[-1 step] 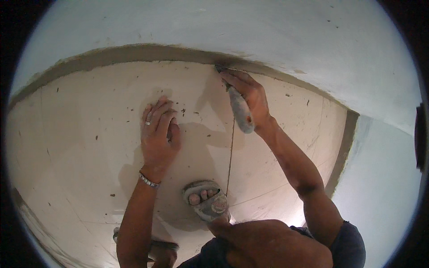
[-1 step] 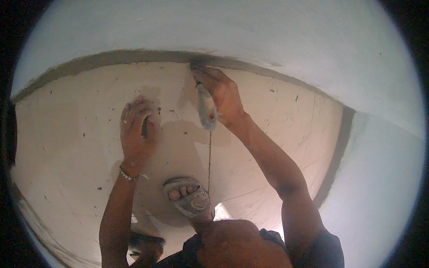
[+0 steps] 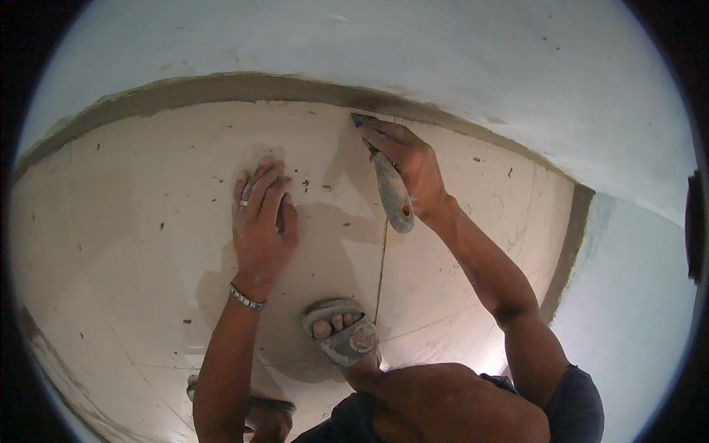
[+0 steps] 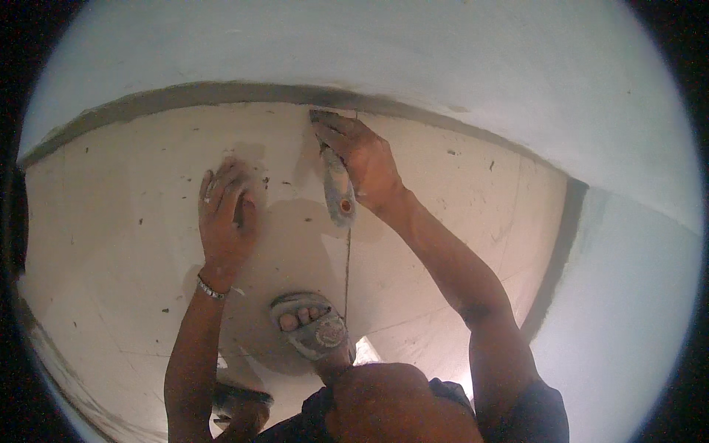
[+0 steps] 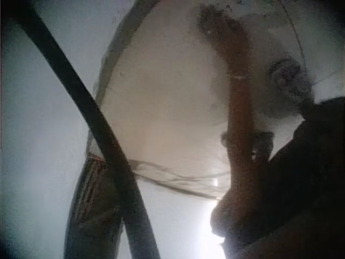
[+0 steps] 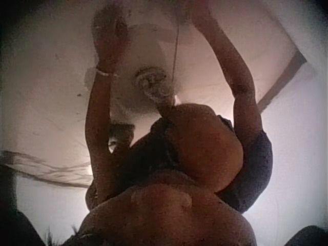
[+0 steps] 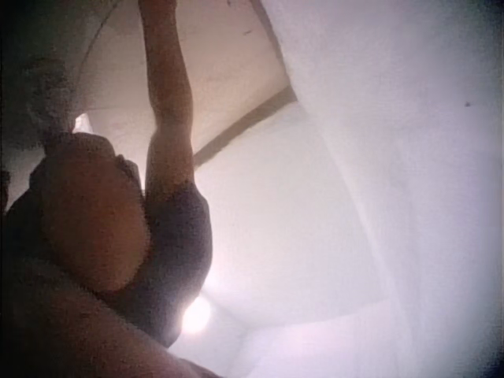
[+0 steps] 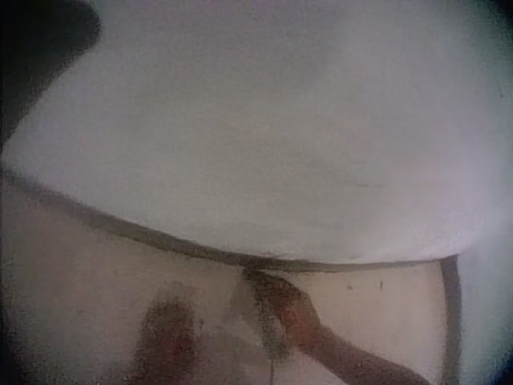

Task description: The person applies grout to the joints between floor tiles using a grout float and smooths the surface with a cloth. They repeatedly press the float into the seams and wipe away excess material from the tile surface.

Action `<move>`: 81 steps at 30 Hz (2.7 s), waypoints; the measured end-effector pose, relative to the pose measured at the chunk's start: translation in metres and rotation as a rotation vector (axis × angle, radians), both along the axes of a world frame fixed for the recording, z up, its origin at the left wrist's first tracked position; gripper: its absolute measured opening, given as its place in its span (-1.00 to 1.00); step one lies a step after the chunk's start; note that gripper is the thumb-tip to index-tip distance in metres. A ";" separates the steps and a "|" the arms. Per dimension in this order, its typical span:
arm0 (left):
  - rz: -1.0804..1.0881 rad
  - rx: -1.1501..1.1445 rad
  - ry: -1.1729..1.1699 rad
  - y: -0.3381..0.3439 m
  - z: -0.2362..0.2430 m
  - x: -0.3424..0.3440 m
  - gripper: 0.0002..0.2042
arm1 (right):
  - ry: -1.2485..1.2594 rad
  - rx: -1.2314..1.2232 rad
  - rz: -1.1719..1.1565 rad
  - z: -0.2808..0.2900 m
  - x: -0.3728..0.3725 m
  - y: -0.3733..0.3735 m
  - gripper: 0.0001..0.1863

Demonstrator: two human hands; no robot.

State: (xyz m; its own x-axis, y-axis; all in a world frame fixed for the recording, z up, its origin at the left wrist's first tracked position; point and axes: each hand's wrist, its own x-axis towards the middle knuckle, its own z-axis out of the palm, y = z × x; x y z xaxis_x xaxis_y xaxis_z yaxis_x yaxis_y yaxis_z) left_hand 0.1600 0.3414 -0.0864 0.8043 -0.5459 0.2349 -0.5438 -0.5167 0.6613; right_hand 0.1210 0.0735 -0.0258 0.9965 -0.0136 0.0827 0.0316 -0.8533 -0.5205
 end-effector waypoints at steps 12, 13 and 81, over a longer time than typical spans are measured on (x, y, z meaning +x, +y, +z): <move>0.358 0.450 -0.159 0.017 -0.005 0.069 -0.43 | -0.020 -0.116 0.098 -0.006 0.012 0.003 -0.46; 0.372 0.473 -0.172 0.022 -0.005 0.076 -0.44 | 0.000 -0.116 0.132 -0.010 0.014 0.004 -0.46; 0.408 0.538 0.006 0.090 0.005 0.085 -0.28 | 0.154 -0.125 0.427 0.014 0.128 0.120 -0.46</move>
